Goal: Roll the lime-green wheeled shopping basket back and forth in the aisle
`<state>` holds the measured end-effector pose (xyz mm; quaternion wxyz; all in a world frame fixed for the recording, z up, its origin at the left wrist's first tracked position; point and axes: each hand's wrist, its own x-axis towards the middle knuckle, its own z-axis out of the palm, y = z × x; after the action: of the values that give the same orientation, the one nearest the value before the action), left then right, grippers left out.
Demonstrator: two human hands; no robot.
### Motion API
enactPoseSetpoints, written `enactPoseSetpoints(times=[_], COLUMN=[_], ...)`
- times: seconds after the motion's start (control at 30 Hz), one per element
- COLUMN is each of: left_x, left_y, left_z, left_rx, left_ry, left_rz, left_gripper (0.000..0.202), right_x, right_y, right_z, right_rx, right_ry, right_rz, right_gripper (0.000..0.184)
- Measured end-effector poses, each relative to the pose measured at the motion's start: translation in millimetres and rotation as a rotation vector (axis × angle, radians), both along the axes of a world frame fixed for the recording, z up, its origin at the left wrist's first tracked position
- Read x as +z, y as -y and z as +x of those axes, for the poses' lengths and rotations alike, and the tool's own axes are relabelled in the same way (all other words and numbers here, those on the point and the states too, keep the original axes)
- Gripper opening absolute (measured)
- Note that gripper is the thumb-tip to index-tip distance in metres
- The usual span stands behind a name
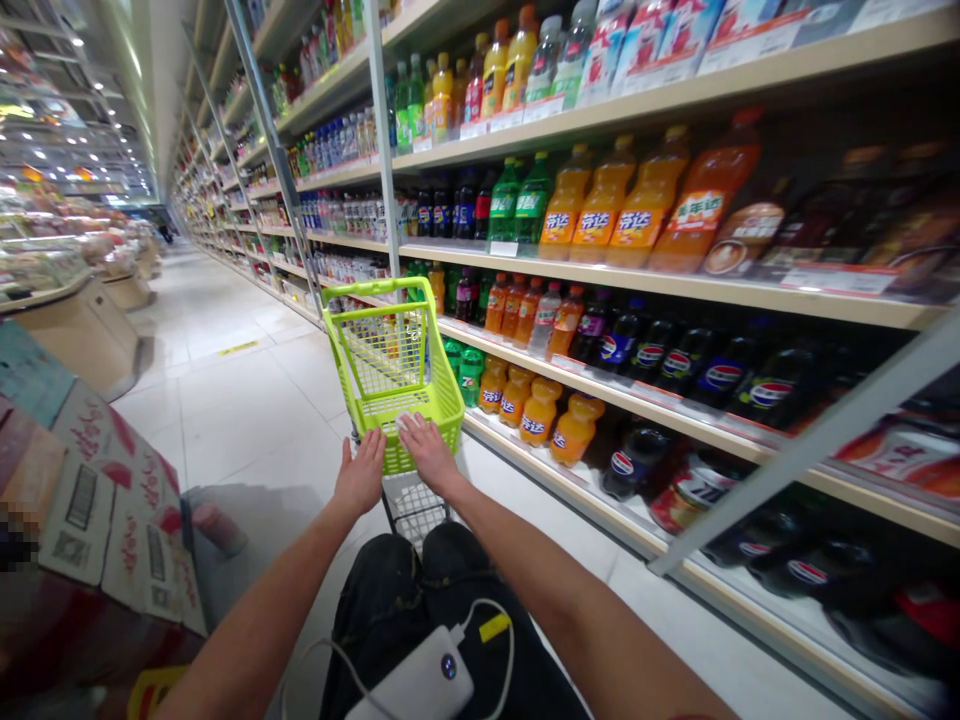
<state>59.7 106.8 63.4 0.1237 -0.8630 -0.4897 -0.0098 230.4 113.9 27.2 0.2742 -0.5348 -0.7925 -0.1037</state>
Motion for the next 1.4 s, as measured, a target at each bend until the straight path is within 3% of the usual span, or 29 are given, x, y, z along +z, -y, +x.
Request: enactPoseSetpoints(times=[0.13, 0.2, 0.3, 0.43, 0.5, 0.6, 0.73, 0.87, 1.03, 1.17, 1.4], left_x=[-4.3, -5.2, -6.0, -7.2, -7.7, -7.2, -2.6, 3.6, 0.5, -5.5, -12.1], left_y=[0.4, 0.8, 2.7, 5.1, 4.7, 2.2, -4.1, -15.1, -34.8, -51.3, -66.8], left_z=[1.2, 2.9, 9.1, 14.5, 12.2, 5.3, 0.4, -0.6, -17.6, -36.9, -49.5], left_rx=[0.001, 0.013, 0.005, -0.018, -0.027, -0.047, -0.082, -0.112, 0.067, 0.032, -0.059], left_ry=[0.025, 0.045, 0.058, 0.037, 0.023, 0.014, 0.004, -0.021, 0.002, -0.012, 0.019], left_rz=[-0.013, -0.019, -0.022, -0.032, -0.031, -0.029, -0.021, -0.041, -0.011, 0.024, 0.040], left_gripper=[0.073, 0.072, 0.072, 0.070, 0.069, 0.070, 0.070, 0.069, 0.071, 0.072, 0.069], right_x=[2.1, 4.7, 6.8, 6.8, 6.7, 6.8, 6.8, 0.3, -25.9, -46.4, -39.6], right_y=[4.2, 5.8, 5.4, 1.5, 0.9, 3.8, 8.6, 1.7, -7.7, -4.0, -29.0], right_z=[57.1, 68.0, 43.9, -12.8, -20.0, 5.2, 54.3, 65.1, 58.1, 41.3, -31.8], right_rx=[-0.176, -0.266, -0.263, -0.074, -0.015, -0.051, -0.223, -0.252, -0.192, -0.077, 0.186], right_ry=[-0.075, -0.107, -0.092, -0.027, -0.008, -0.010, -0.060, -0.097, -0.140, -0.140, 0.030], right_rz=[0.011, -0.016, -0.069, -0.085, -0.085, -0.080, -0.057, -0.003, 0.121, 0.230, 0.207], right_gripper=[0.035, 0.037, 0.038, 0.038, 0.037, 0.035, 0.034, 0.035, 0.039, 0.042, 0.039])
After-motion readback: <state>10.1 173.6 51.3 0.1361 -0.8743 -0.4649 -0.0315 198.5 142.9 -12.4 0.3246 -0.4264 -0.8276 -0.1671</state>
